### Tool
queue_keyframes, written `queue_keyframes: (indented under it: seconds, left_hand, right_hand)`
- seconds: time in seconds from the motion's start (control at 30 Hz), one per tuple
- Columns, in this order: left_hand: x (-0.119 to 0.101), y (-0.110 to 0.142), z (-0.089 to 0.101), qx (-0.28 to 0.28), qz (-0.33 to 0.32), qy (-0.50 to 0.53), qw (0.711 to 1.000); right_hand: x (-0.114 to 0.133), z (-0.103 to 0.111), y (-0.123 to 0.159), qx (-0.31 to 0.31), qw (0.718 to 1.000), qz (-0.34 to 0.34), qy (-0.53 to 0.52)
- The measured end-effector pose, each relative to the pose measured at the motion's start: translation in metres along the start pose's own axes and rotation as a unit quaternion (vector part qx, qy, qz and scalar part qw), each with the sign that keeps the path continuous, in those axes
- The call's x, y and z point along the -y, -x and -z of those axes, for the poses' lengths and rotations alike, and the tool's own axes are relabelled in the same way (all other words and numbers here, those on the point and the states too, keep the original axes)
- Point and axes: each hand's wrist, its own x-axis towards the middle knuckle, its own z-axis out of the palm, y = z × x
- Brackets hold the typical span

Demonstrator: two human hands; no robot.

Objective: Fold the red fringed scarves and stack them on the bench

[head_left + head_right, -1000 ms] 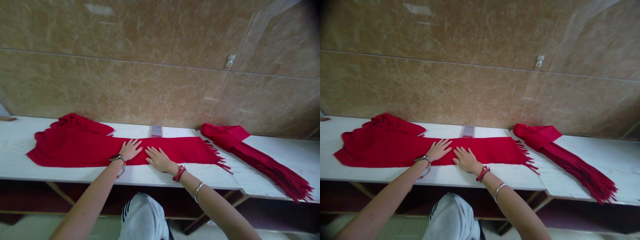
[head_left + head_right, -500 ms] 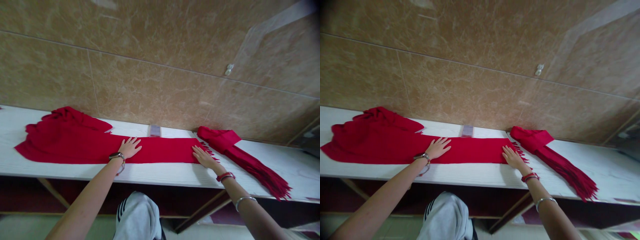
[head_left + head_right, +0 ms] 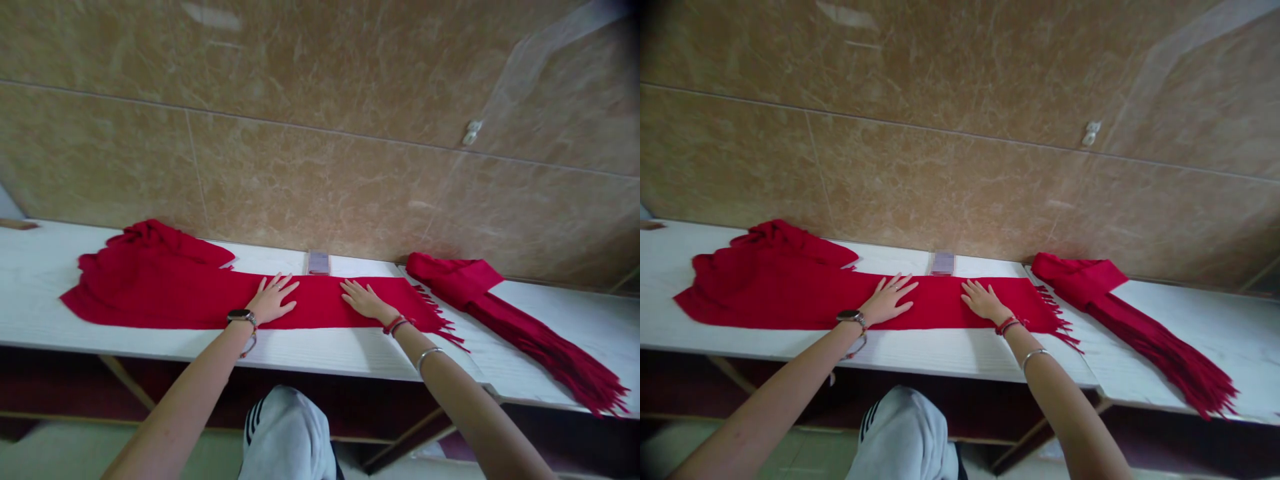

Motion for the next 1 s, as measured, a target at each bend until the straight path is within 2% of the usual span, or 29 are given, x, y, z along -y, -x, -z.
queue_keyframes:
  seconds: [0.1,0.27,0.33,0.4,0.47,0.53,0.6,0.67,0.73,0.83,0.9,1.0]
  left_hand:
    - [0.003,-0.003,-0.002,0.059,0.005,0.005,0.998]
    - [0.006,-0.007,-0.005,0.058,-0.002,0.003,0.998]
    - [0.005,-0.006,-0.004,0.056,-0.010,0.006,0.998]
    - [0.004,-0.005,-0.004,0.033,-0.008,0.005,0.999]
    - [0.003,-0.004,-0.006,-0.024,0.035,-0.010,0.999]
    - [0.002,-0.004,-0.008,-0.061,0.118,-0.022,0.991]
    - [0.003,-0.006,-0.009,-0.040,0.185,-0.018,0.982]
    - [0.006,-0.008,-0.008,0.012,0.203,0.000,0.979]
    - [0.010,-0.007,-0.003,0.040,0.189,0.016,0.981]
    - [0.021,0.005,0.005,0.014,0.163,0.017,0.986]
    - [0.031,0.022,0.008,-0.005,0.118,0.012,0.993]
    - [0.043,0.052,0.009,0.002,0.013,0.010,1.000]
  right_hand:
    - [-0.039,-0.014,0.010,0.022,0.998,-0.063,0.004]
    - [-0.108,-0.016,0.045,0.075,0.984,-0.162,0.001]
    - [-0.120,-0.012,0.055,0.070,0.979,-0.191,0.001]
    - [-0.119,-0.005,0.057,0.051,0.973,-0.224,0.007]
    - [-0.103,0.003,0.052,-0.012,0.971,-0.240,0.001]
    - [-0.072,0.014,0.041,-0.092,0.975,-0.200,-0.032]
    - [-0.028,0.025,0.028,-0.121,0.985,-0.092,-0.084]
    - [0.021,0.035,0.017,-0.127,0.983,0.015,-0.133]
    - [0.065,0.042,0.009,-0.125,0.970,0.116,-0.176]
    - [0.109,0.042,0.003,-0.101,0.958,0.182,-0.198]
    - [0.120,0.037,0.003,-0.080,0.957,0.194,-0.201]
    - [0.122,0.030,0.006,-0.075,0.956,0.194,-0.208]
